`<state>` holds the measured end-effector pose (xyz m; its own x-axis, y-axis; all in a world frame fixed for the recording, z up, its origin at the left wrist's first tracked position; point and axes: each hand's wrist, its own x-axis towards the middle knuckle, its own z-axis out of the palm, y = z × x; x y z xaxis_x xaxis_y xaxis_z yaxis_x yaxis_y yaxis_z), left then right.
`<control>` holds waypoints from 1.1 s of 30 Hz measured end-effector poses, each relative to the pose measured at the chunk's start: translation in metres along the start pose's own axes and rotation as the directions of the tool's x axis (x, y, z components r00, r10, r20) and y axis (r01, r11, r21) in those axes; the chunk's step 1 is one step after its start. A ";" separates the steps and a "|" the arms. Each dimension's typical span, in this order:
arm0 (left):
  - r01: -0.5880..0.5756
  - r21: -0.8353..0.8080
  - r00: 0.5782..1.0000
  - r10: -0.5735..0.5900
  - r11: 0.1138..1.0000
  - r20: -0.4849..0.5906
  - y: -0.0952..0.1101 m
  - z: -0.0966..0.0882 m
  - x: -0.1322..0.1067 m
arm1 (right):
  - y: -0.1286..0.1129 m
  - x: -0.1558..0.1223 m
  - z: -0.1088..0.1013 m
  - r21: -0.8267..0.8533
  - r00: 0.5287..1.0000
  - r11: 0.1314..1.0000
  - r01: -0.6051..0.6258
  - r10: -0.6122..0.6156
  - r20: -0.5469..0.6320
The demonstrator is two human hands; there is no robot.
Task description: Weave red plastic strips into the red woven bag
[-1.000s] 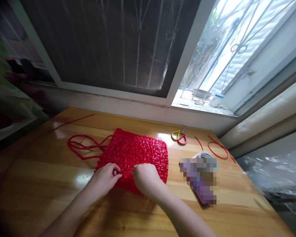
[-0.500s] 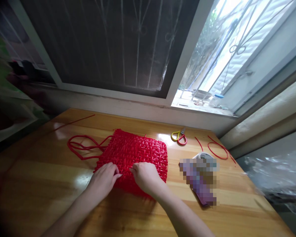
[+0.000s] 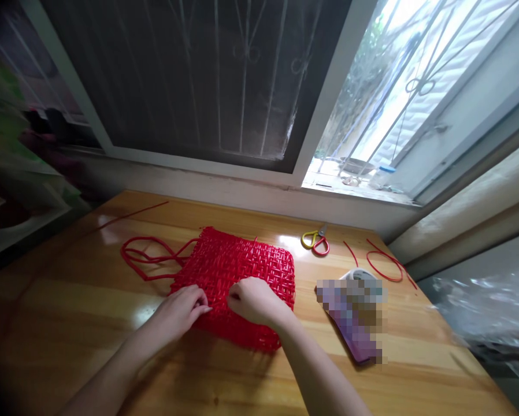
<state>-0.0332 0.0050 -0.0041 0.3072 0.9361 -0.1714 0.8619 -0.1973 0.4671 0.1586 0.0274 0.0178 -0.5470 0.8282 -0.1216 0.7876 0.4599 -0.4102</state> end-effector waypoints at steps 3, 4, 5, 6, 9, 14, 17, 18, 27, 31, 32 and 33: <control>0.032 -0.025 0.999 -0.032 0.999 -0.019 -0.002 -0.008 0.000 | 0.000 -0.002 -0.005 0.076 0.997 0.994 0.074 -0.077 0.031; 0.055 -0.034 0.998 -0.056 0.998 -0.027 -0.003 -0.011 0.000 | 0.000 -0.003 -0.007 0.130 0.994 0.987 0.098 -0.103 0.034; 0.075 -0.047 0.996 -0.077 0.996 -0.034 -0.004 -0.014 0.000 | 0.000 -0.002 -0.009 0.199 0.992 0.973 0.115 -0.122 0.026; 0.092 -0.064 0.995 -0.095 0.994 -0.038 -0.005 -0.017 -0.001 | 0.000 -0.001 -0.011 0.284 0.991 0.950 0.129 -0.135 0.001; 0.120 -0.131 0.991 -0.127 0.984 -0.044 -0.015 -0.025 -0.002 | 0.001 0.007 -0.013 0.598 0.982 0.779 0.188 -0.141 -0.125; 0.082 -0.266 0.994 -0.100 0.960 -0.055 -0.042 -0.031 -0.005 | 0.012 0.028 0.008 0.903 0.925 0.285 0.323 0.110 -0.365; 0.072 -0.341 0.988 -0.113 0.937 -0.101 -0.056 -0.031 -0.007 | 0.018 0.034 0.025 0.946 0.908 0.125 0.299 0.268 -0.323; 0.069 -0.360 0.986 -0.119 0.930 -0.120 -0.059 -0.031 -0.007 | 0.017 0.034 0.030 0.955 0.920 0.111 0.276 0.258 -0.296; -0.024 -0.244 0.948 -0.056 0.969 -0.312 -0.053 -0.020 -0.006 | -0.007 0.014 0.027 0.565 0.956 0.785 0.255 -0.117 -0.268; -0.022 -0.184 0.949 -0.037 0.983 -0.314 -0.048 -0.018 -0.006 | -0.008 0.014 0.021 0.475 0.944 0.825 0.306 -0.199 -0.263; -0.020 -0.193 0.947 -0.043 0.981 -0.317 -0.048 -0.017 -0.006 | -0.008 0.015 0.020 0.459 0.939 0.826 0.328 -0.234 -0.250; -0.023 -0.205 0.945 -0.045 0.979 -0.324 -0.049 -0.016 -0.005 | -0.008 0.015 0.020 0.446 0.934 0.823 0.352 -0.275 -0.229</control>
<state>-0.0834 0.0151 -0.0125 0.1204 0.9879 0.0977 0.7538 -0.1550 0.6385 0.1382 0.0297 0.0014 -0.6622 0.7203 0.2066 0.3294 0.5274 -0.7831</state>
